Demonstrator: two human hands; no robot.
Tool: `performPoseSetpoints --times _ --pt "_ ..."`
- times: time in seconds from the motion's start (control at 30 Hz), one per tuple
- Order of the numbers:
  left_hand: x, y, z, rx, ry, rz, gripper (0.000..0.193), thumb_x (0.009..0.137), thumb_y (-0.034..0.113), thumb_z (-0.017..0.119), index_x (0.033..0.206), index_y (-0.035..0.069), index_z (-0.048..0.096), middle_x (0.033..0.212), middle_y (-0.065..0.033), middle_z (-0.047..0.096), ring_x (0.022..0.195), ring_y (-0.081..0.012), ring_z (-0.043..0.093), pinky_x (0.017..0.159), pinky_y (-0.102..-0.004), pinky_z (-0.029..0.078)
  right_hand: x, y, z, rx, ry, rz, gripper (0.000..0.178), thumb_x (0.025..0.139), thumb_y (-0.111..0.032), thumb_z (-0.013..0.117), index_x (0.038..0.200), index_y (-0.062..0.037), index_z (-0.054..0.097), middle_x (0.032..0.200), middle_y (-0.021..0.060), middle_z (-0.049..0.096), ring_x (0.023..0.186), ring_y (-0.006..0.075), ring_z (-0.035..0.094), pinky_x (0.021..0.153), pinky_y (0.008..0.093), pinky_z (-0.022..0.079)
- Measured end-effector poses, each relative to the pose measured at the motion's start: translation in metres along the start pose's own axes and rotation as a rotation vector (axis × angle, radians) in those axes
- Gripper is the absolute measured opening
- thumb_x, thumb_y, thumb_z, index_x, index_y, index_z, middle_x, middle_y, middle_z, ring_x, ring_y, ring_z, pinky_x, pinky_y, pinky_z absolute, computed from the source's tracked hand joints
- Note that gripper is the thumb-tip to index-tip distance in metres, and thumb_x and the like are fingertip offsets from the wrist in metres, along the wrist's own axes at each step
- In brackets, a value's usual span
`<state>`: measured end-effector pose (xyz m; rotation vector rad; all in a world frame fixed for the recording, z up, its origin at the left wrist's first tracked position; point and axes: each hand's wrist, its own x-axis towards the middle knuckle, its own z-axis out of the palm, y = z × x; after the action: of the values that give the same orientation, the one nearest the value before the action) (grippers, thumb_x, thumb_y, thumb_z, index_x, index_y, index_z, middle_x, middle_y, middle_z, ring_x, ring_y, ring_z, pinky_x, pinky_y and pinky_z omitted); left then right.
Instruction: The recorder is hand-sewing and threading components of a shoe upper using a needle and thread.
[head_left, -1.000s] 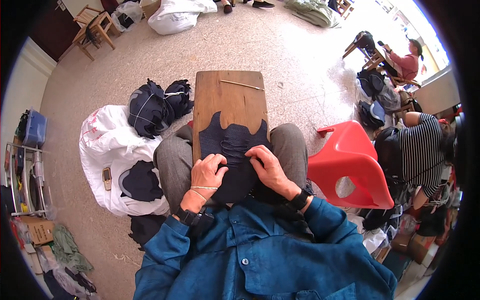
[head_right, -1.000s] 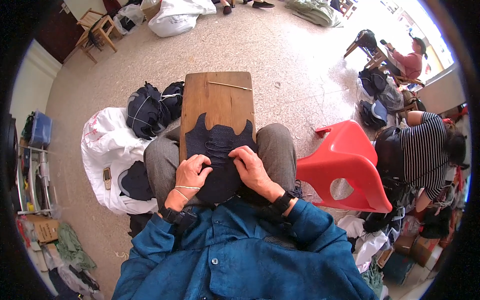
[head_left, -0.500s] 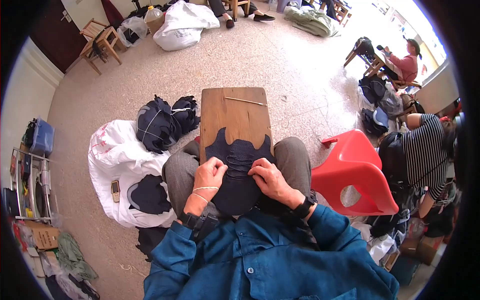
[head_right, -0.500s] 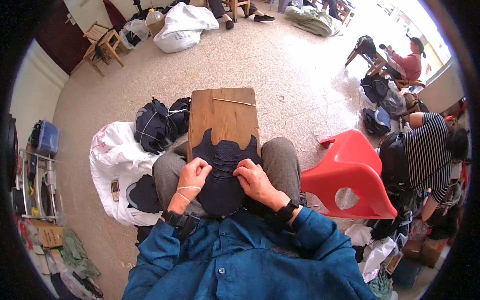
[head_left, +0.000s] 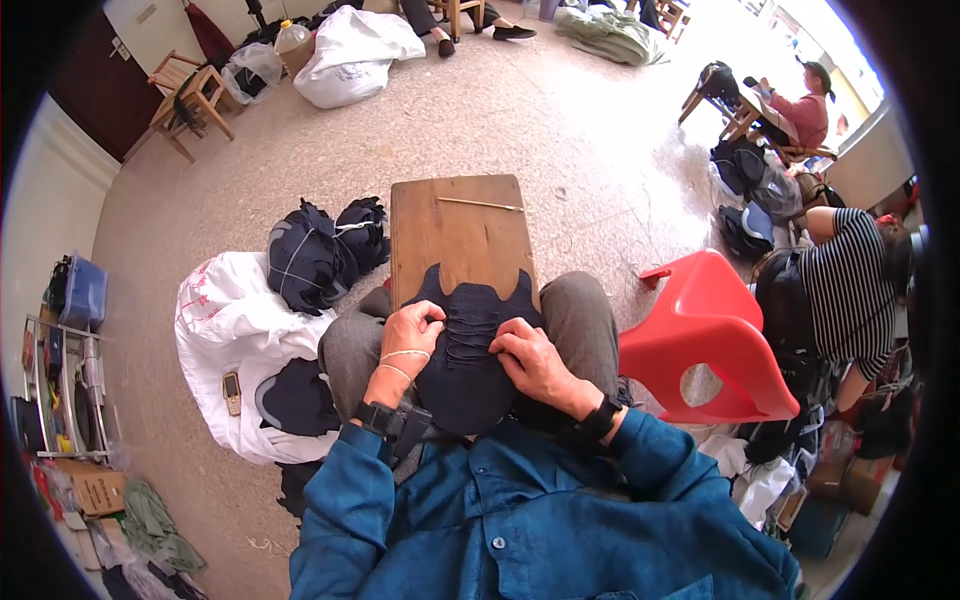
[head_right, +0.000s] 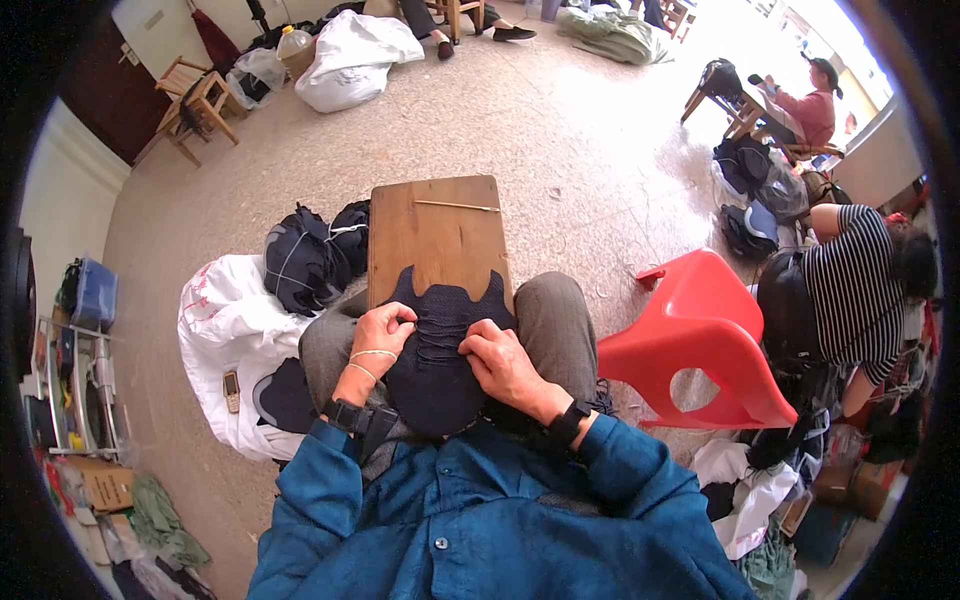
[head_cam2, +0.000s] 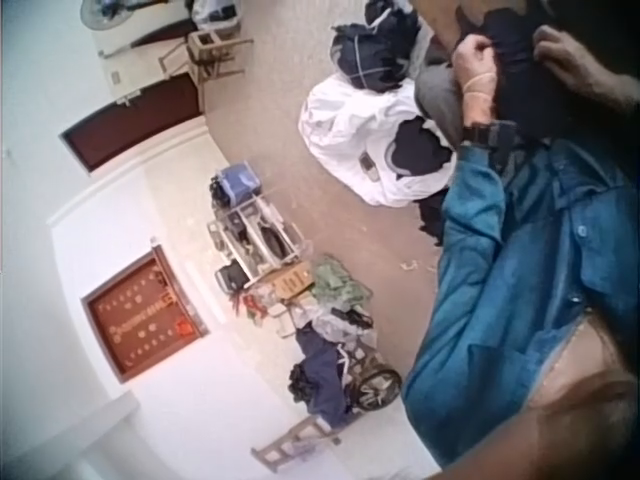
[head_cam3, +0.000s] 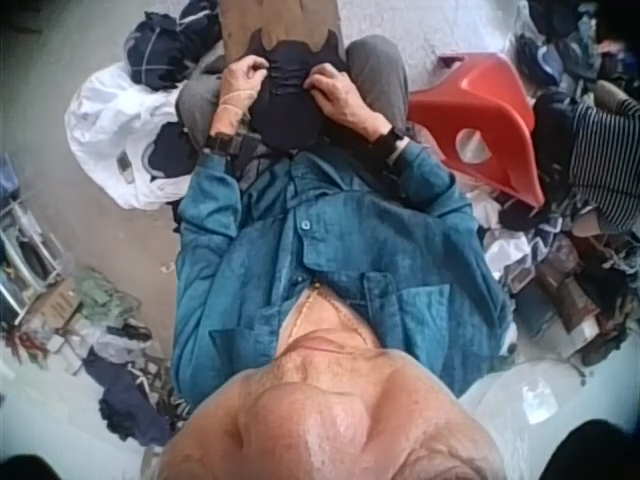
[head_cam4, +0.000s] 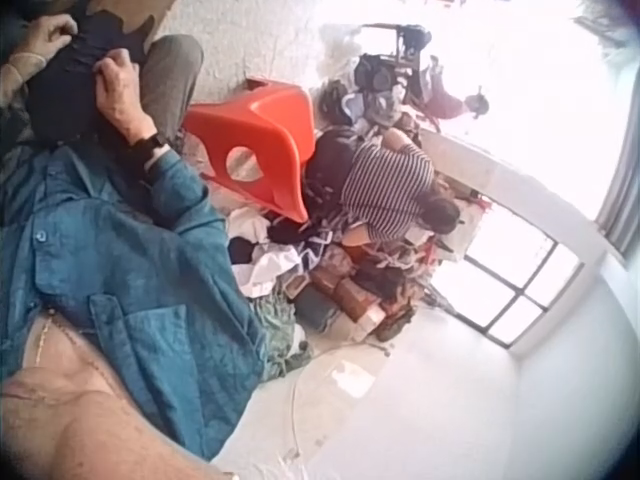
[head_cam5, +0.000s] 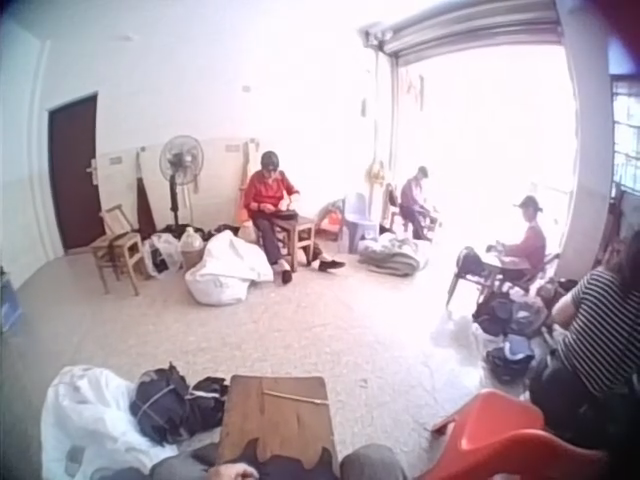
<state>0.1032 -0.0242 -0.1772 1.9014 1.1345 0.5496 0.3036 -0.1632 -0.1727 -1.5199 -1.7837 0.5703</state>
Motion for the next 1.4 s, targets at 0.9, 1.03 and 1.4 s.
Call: performPoseSetpoints --times 0.9,1.03,1.4 --pt "0.008 -0.003 -0.001 0.094 -0.019 -0.013 0.009 0.077 0.015 0.075 0.081 0.009 0.071 0.055 -0.0018 0.052 0.051 -0.0128 0.050 0.052 -0.0311 0.041 0.069 0.010 0.027 -0.091 0.070 0.019 0.008 0.085 -0.012 0.063 0.083 -0.0042 0.062 0.081 0.0151 0.061 0.079 0.0377 0.063 0.069 0.0474 0.051" --pt "0.010 -0.005 -0.001 0.089 -0.034 -0.025 0.008 0.077 0.016 0.075 0.080 0.009 0.071 0.053 -0.0007 0.050 0.050 -0.0114 0.047 0.051 -0.0309 0.039 0.072 0.012 0.028 -0.133 0.036 0.058 0.008 0.083 -0.012 0.063 0.081 -0.0040 0.061 0.081 0.0152 0.061 0.080 0.0376 0.063 0.069 0.0475 0.050" --pt "0.009 -0.008 0.002 0.096 -0.048 -0.001 0.010 0.079 0.020 0.073 0.083 0.011 0.072 0.059 -0.0049 0.059 0.056 -0.0208 0.059 0.056 -0.0351 0.046 0.064 0.030 0.020 0.109 0.043 0.015 0.009 0.088 -0.009 0.061 0.093 -0.0013 0.062 0.091 0.0184 0.063 0.090 0.0387 0.063 0.079 0.0446 0.052"
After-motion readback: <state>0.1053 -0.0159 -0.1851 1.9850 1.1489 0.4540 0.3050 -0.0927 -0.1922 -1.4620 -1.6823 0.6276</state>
